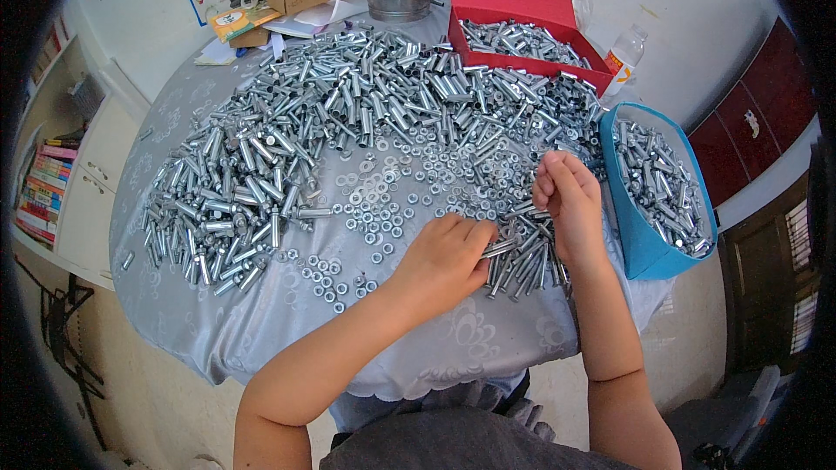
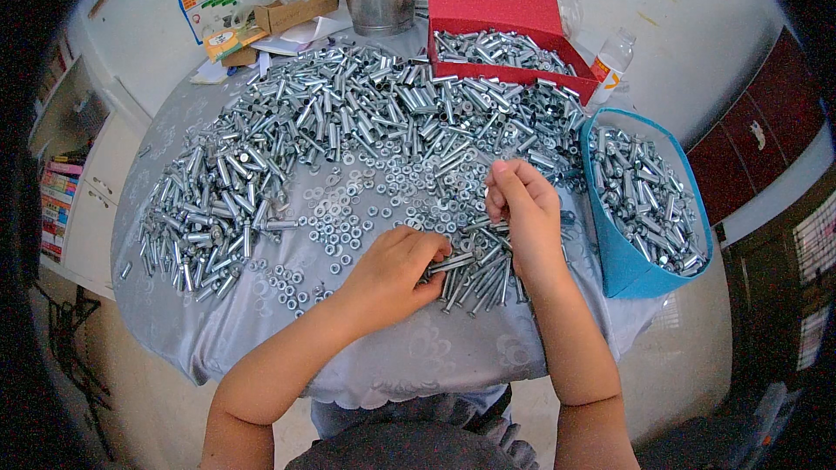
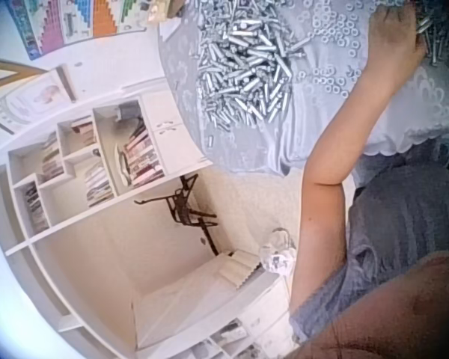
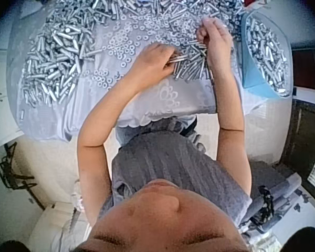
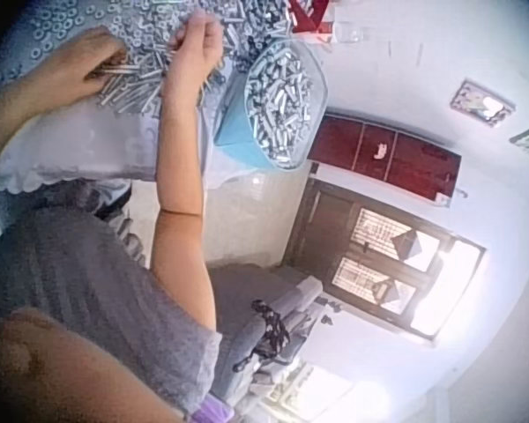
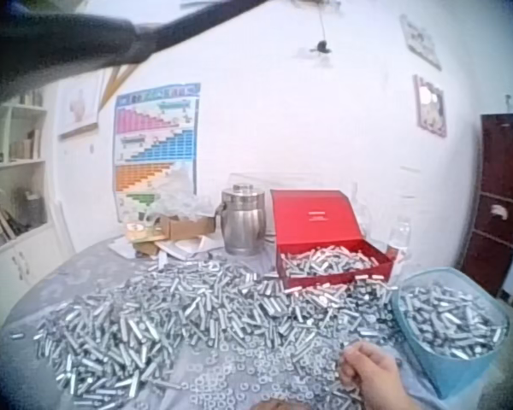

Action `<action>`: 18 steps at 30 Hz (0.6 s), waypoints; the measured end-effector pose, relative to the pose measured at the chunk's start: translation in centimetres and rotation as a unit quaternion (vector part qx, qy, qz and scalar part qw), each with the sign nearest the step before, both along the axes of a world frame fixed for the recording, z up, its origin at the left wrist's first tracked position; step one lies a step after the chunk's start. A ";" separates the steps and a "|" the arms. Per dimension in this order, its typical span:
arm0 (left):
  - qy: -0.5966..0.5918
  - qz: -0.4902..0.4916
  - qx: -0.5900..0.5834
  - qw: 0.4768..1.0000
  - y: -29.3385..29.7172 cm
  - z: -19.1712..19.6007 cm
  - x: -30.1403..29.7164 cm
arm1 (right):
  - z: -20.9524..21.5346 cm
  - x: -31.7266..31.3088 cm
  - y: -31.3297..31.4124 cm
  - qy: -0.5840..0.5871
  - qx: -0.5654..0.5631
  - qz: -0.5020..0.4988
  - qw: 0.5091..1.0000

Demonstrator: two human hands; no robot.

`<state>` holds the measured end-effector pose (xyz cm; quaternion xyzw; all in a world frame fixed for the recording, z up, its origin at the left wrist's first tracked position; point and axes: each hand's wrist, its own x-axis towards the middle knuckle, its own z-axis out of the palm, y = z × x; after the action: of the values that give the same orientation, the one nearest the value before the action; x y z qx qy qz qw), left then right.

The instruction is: The person repeatedly picks up bolts and washers from a large pile on a table. They thread the washers onto the bolts by hand and place the assembled units into a blue container. The process is continuous and repetitive throughout the clip.

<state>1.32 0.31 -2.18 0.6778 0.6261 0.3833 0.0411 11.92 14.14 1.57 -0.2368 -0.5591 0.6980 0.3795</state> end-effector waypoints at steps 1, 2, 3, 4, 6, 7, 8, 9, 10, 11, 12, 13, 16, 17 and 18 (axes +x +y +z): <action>0.004 -0.001 -0.003 1.000 0.0 0.0 0.0 | 0.0 0.0 0.0 0.000 -0.002 0.000 1.000; 0.008 -0.002 -0.002 1.000 0.0 0.0 -0.1 | 0.0 0.0 0.0 -0.001 -0.002 -0.001 1.000; 0.013 -0.003 0.000 1.000 0.0 -0.1 -0.1 | 0.0 0.0 -0.1 -0.002 -0.002 -0.002 1.000; 0.018 -0.004 0.001 1.000 0.0 -0.2 -0.1 | 0.0 -0.1 -0.1 -0.004 -0.003 -0.003 1.000; 0.023 -0.002 0.001 1.000 0.0 -0.1 -0.1 | 0.0 0.0 -0.1 -0.005 -0.002 -0.001 1.000; 0.025 -0.002 0.001 1.000 0.0 -0.1 -0.1 | 0.0 0.0 -0.2 -0.006 -0.002 0.000 1.000; 0.026 -0.002 0.000 1.000 0.0 -0.1 -0.1 | 0.0 0.0 -0.2 -0.007 -0.001 0.000 1.000; 0.027 -0.003 0.000 1.000 0.0 -0.1 -0.1 | 0.0 0.0 -0.2 -0.007 -0.001 0.000 1.000; 0.028 -0.003 0.000 1.000 0.0 -0.1 -0.1 | 0.0 0.0 -0.1 -0.007 -0.001 0.000 1.000; 0.027 -0.003 -0.001 1.000 0.0 0.0 -0.1 | 0.0 0.0 -0.1 -0.008 0.000 0.001 1.000; 0.027 -0.003 -0.003 1.000 0.0 0.0 -0.1 | 0.0 0.0 -0.1 -0.008 0.001 0.001 1.000; 0.026 -0.003 -0.005 1.000 0.0 0.0 -0.1 | 0.0 0.1 -0.1 -0.008 0.002 0.002 1.000; 0.025 -0.004 -0.008 1.000 0.0 0.0 -0.1 | -0.1 0.1 -0.1 -0.007 0.000 0.004 1.000; 0.022 -0.005 -0.008 1.000 0.0 0.0 -0.1 | -0.1 0.1 -0.1 -0.007 -0.001 0.005 1.000; 0.019 -0.007 -0.008 1.000 0.0 0.0 -0.1 | -0.1 0.1 -0.1 -0.007 -0.001 0.006 1.000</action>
<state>1.27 0.34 -2.19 0.6888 0.6252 0.3651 0.0366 12.00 14.04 1.51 -0.2386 -0.5625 0.6990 0.3716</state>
